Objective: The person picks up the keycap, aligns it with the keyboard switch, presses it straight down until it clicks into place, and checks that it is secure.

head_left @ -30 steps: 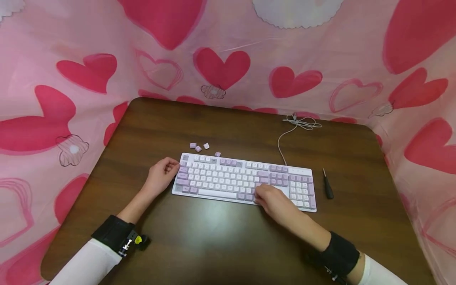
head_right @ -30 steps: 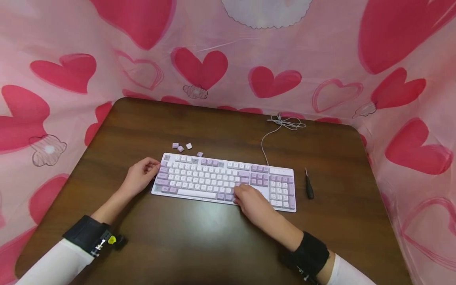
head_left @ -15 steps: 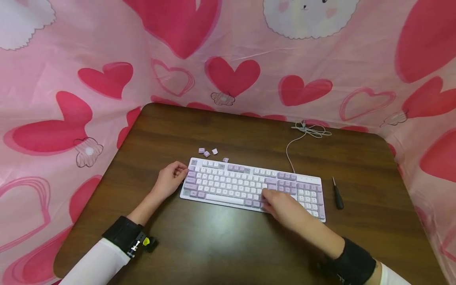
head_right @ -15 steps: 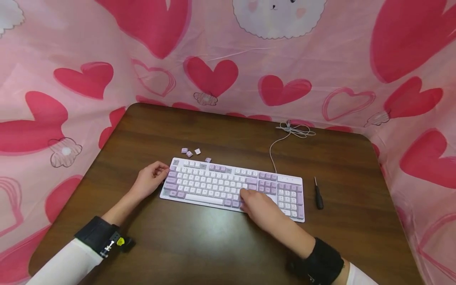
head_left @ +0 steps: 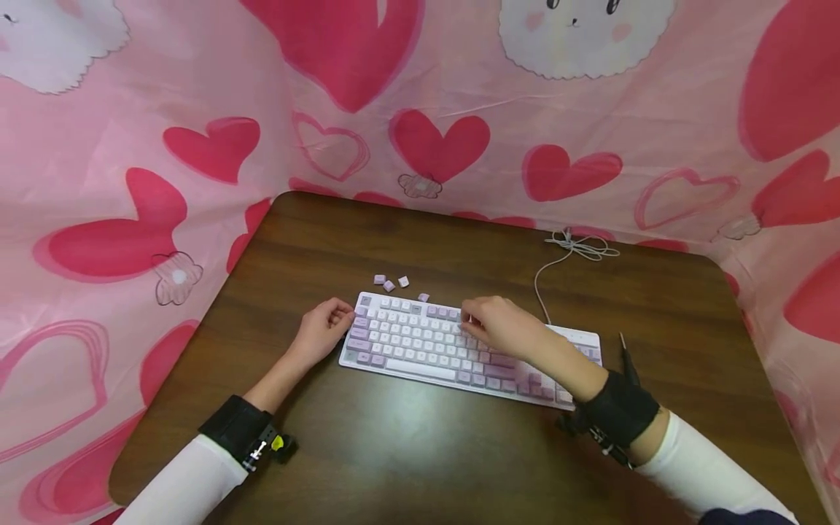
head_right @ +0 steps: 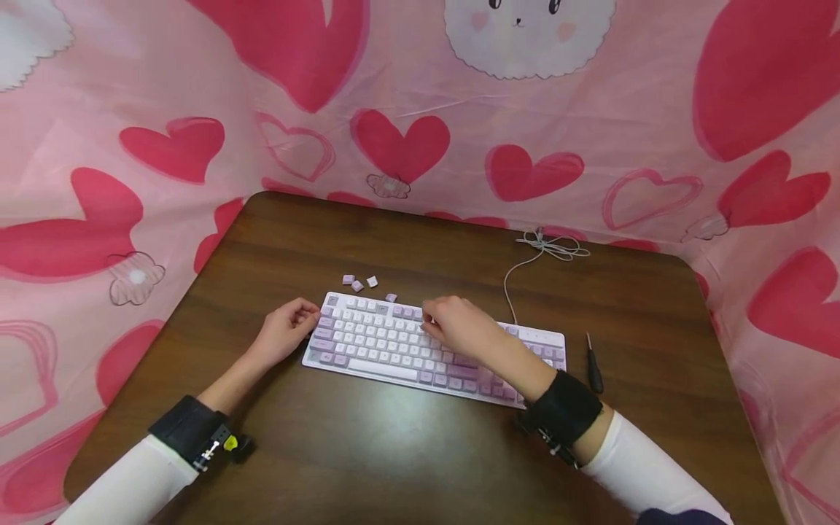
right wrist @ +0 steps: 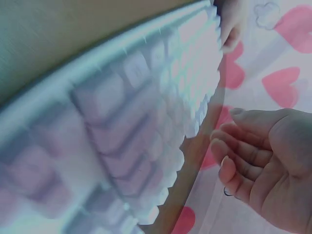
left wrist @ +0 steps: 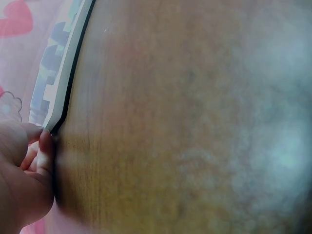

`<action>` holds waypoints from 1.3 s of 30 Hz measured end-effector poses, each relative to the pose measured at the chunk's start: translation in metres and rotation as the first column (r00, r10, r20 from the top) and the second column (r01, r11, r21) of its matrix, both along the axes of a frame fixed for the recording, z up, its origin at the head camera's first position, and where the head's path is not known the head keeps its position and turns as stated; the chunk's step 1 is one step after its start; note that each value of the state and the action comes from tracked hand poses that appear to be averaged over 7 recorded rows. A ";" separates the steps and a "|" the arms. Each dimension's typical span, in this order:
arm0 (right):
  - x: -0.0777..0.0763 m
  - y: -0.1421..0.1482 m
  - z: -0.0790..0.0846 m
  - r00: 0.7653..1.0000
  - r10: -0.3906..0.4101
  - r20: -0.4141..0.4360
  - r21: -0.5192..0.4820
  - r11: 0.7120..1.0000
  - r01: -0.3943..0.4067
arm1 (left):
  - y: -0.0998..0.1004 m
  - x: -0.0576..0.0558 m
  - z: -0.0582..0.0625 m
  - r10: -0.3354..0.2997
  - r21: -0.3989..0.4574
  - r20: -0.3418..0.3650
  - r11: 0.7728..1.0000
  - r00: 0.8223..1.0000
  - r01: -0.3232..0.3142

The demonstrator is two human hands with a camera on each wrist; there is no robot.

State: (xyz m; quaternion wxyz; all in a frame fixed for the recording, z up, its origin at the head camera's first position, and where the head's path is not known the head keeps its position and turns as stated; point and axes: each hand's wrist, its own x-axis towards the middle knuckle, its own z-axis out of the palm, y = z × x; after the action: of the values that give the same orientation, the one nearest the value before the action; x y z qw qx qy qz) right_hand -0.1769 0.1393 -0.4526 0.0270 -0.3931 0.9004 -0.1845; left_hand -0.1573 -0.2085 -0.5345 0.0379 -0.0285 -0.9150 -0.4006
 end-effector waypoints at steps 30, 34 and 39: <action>-0.103 -0.070 -0.011 0.940 0.233 0.251 0.166 0.946 -0.278 | 0.000 0.002 0.002 -0.004 0.006 0.004 1.000 1.000 0.004; -0.102 -0.068 -0.014 0.948 0.198 0.251 0.155 0.958 -0.241 | 0.001 0.002 0.003 -0.004 0.006 0.002 1.000 1.000 0.004; -0.100 -0.064 -0.021 0.959 0.192 0.208 0.135 0.965 -0.223 | 0.001 0.003 0.002 -0.003 0.006 0.000 1.000 1.000 0.003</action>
State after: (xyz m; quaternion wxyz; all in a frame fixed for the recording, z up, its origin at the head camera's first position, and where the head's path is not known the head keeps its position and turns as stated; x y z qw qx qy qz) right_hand -0.2768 0.0751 -0.4732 0.1644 -0.4624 0.8589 -0.1462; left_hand -0.1544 -0.2071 -0.5325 0.0374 -0.0300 -0.9137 -0.4036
